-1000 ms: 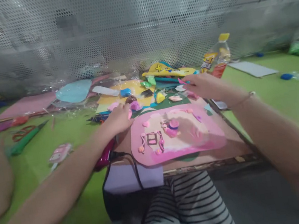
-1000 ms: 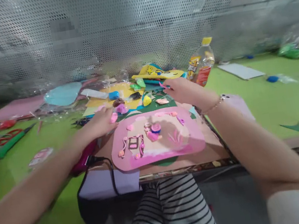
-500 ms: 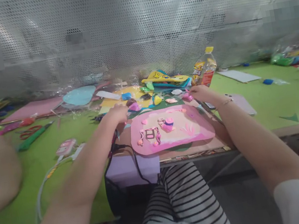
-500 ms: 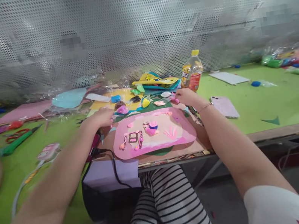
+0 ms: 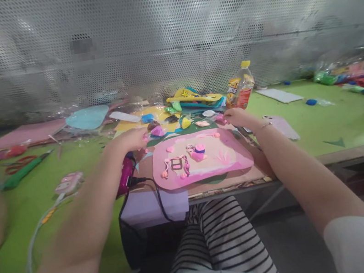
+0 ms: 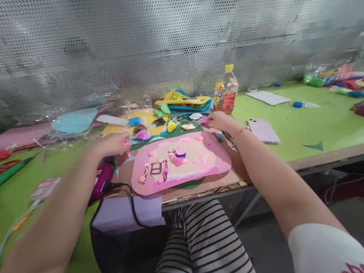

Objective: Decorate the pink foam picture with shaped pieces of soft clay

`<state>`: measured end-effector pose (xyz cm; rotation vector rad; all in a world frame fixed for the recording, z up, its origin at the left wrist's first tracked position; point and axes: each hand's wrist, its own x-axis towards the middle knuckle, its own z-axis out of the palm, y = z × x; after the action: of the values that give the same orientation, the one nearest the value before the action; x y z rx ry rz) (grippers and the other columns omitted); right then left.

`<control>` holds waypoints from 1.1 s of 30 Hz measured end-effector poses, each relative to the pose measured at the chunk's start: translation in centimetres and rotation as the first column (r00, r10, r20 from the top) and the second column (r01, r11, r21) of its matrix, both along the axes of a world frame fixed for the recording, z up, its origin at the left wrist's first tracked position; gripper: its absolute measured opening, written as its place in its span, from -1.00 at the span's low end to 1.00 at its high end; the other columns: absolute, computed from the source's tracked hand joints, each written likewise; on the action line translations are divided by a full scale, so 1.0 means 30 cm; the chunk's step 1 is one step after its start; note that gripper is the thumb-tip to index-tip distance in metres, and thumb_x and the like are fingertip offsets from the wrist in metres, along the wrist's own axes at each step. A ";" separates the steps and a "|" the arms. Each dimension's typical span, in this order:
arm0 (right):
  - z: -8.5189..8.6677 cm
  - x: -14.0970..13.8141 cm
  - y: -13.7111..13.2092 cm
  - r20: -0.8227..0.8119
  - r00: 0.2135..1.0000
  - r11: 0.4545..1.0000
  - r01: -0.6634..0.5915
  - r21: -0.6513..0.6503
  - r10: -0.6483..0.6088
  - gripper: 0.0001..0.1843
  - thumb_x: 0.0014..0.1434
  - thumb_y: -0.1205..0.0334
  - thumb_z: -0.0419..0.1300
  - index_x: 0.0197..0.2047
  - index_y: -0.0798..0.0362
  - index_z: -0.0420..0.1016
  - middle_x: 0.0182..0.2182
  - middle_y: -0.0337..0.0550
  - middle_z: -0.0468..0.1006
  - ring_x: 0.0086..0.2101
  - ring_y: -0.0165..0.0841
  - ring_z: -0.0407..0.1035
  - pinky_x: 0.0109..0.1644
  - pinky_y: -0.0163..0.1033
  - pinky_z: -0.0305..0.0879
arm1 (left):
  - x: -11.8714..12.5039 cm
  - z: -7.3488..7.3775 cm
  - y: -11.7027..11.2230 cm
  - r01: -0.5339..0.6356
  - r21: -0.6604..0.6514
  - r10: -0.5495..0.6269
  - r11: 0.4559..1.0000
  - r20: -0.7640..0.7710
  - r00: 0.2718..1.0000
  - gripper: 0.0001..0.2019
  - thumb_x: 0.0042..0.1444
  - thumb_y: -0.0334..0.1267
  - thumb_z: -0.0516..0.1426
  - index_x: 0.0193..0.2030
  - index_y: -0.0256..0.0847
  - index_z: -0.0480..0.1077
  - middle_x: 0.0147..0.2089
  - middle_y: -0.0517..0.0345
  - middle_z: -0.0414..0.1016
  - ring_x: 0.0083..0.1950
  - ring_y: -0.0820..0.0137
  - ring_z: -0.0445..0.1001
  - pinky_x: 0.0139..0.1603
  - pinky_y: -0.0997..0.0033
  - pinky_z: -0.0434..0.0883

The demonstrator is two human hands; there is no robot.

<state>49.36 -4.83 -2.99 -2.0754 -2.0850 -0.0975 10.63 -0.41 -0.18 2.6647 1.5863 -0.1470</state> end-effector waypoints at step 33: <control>0.016 -0.031 -0.025 0.190 0.977 0.979 -0.062 -0.195 0.100 -0.74 0.07 0.29 0.10 -0.21 0.05 0.58 -0.20 -0.11 0.61 -0.23 -0.30 0.45 -0.31 -0.37 0.21 | 0.056 0.020 -0.082 0.046 -0.003 -0.046 0.999 0.074 0.996 -0.33 -0.13 0.02 0.20 0.08 -0.22 0.09 0.06 -0.13 0.37 -0.04 0.15 0.42 -0.24 0.37 0.31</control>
<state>48.42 -5.58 -2.50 -2.1611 -2.3795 -0.1039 12.30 -2.88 0.41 2.6708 1.5021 -0.0534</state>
